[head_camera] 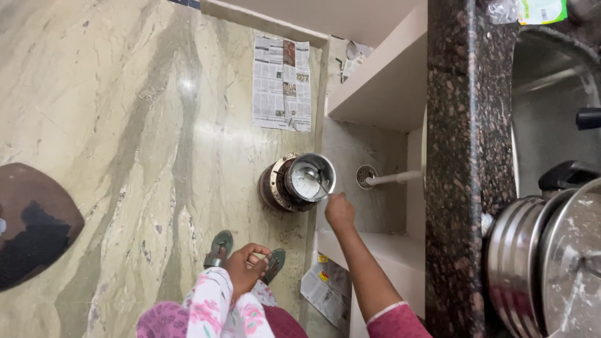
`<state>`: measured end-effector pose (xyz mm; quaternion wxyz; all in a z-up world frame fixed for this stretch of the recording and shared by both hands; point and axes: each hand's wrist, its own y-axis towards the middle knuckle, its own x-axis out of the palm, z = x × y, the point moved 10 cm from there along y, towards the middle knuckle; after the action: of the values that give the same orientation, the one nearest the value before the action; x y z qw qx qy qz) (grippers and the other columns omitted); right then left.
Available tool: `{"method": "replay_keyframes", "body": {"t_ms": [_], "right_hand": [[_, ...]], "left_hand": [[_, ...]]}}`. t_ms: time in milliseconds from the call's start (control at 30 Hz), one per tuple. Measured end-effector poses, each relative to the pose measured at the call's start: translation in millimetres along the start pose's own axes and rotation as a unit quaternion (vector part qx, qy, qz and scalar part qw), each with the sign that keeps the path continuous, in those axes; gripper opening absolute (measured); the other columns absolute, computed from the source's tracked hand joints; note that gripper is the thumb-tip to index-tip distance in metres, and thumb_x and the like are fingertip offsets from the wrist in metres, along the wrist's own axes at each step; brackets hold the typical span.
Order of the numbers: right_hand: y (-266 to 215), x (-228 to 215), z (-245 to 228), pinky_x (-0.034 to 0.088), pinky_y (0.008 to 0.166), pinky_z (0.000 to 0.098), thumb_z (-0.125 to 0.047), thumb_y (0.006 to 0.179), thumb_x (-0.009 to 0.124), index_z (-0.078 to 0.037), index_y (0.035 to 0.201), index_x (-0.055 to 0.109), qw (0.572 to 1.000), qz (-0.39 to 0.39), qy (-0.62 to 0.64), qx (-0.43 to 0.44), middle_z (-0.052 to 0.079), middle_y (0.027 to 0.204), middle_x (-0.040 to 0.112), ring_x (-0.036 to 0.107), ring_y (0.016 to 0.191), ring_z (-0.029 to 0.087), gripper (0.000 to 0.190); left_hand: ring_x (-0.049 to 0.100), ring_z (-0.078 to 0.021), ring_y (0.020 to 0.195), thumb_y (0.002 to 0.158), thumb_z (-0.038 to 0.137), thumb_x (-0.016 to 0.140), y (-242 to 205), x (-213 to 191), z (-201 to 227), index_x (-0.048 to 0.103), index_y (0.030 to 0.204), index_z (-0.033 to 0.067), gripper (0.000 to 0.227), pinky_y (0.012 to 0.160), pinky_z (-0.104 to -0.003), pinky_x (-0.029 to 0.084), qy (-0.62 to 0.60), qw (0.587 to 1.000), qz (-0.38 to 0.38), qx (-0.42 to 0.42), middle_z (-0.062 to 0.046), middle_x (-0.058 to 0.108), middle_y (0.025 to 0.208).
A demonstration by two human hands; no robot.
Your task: The person scoops white flour from a metal plate into a wet grinder jar set on the floor, using a spoon to transfer the flour, then ladles water from a pot over the plate and grinder area. The person works at a dark kitchen counter with a basin of water and cloths nearby.
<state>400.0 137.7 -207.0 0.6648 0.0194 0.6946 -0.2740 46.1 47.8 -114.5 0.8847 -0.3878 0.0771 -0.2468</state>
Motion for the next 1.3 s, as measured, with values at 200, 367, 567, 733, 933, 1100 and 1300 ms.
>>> {"method": "replay_keyframes", "body": {"t_ms": [200,367,567,733,933,1100,1300], "right_hand": [[52.5,57.2,56.5,0.048,0.064,0.0460,-0.006,0.084,0.060,0.002,0.098,0.073,0.952,-0.097,0.282,0.075,0.024,0.081,0.069,0.065,0.072,0.036,0.020],[90.6,114.5,44.6,0.037,0.039,0.0377,-0.002,0.085,0.059,0.006,0.081,0.065,0.913,-0.231,0.316,0.111,0.021,0.067,0.065,0.057,0.047,0.025,0.011],[58.4,63.5,3.1,0.043,0.041,0.0413,-0.001,0.082,0.060,0.007,0.072,0.065,0.945,-0.203,0.229,0.118,0.020,0.062,0.064,0.062,0.047,0.027,0.013],[49.2,46.1,4.7,0.056,0.059,0.0441,-0.008,0.085,0.060,0.007,0.081,0.072,0.961,-0.174,0.174,0.126,0.024,0.074,0.072,0.072,0.060,0.031,0.019],[16.4,-6.4,-11.1,0.053,0.093,0.0510,-0.010,0.082,0.064,-0.001,0.102,0.074,0.994,-0.054,0.098,0.006,0.028,0.111,0.070,0.066,0.107,0.044,0.025],[46.3,43.0,14.1,0.054,0.088,0.0536,-0.006,0.081,0.061,-0.001,0.106,0.073,0.992,0.008,0.121,-0.044,0.029,0.107,0.070,0.066,0.103,0.047,0.028],[39.8,91.8,34.0,0.035,0.038,0.0365,-0.002,0.088,0.057,0.001,0.084,0.060,0.850,-0.198,0.436,0.221,0.022,0.073,0.062,0.053,0.050,0.023,0.006]], "left_hand": [[0.076,-0.0133,0.080,0.091,0.009,0.064,-2.7,7.0,1.2,0.069,0.120,0.0113,0.029,0.072,-0.027,0.059,0.002,1.000,-0.012,-0.008,-0.005,0.078,0.085],[0.076,-0.0147,0.075,0.090,0.008,0.067,-2.1,-0.5,-9.0,0.072,0.117,0.0105,0.028,0.069,-0.028,0.057,0.004,0.999,0.049,-0.023,-0.006,0.078,0.083],[0.072,-0.0132,0.074,0.091,0.006,0.065,-4.9,0.7,-18.7,0.071,0.119,0.0084,0.029,0.068,-0.028,0.057,-0.023,1.000,0.008,0.002,-0.006,0.075,0.081],[0.073,-0.0131,0.075,0.092,0.008,0.065,-7.1,2.3,-20.4,0.069,0.117,0.0067,0.026,0.071,-0.027,0.058,-0.038,0.999,0.003,0.015,-0.006,0.076,0.082],[0.073,-0.0142,0.071,0.090,0.008,0.067,-12.0,-5.8,-22.9,0.071,0.116,0.0073,0.027,0.068,-0.028,0.058,-0.060,0.997,0.039,0.013,-0.007,0.077,0.081],[0.075,-0.0130,0.075,0.090,0.007,0.066,-15.1,-8.7,-18.1,0.071,0.119,0.0111,0.030,0.069,-0.028,0.057,0.000,0.998,0.035,-0.047,-0.006,0.075,0.082],[0.075,-0.0155,0.077,0.092,0.008,0.066,-11.2,-3.9,-15.9,0.071,0.120,0.0095,0.028,0.072,-0.029,0.059,-0.011,1.000,0.013,0.020,-0.007,0.076,0.082]]}}
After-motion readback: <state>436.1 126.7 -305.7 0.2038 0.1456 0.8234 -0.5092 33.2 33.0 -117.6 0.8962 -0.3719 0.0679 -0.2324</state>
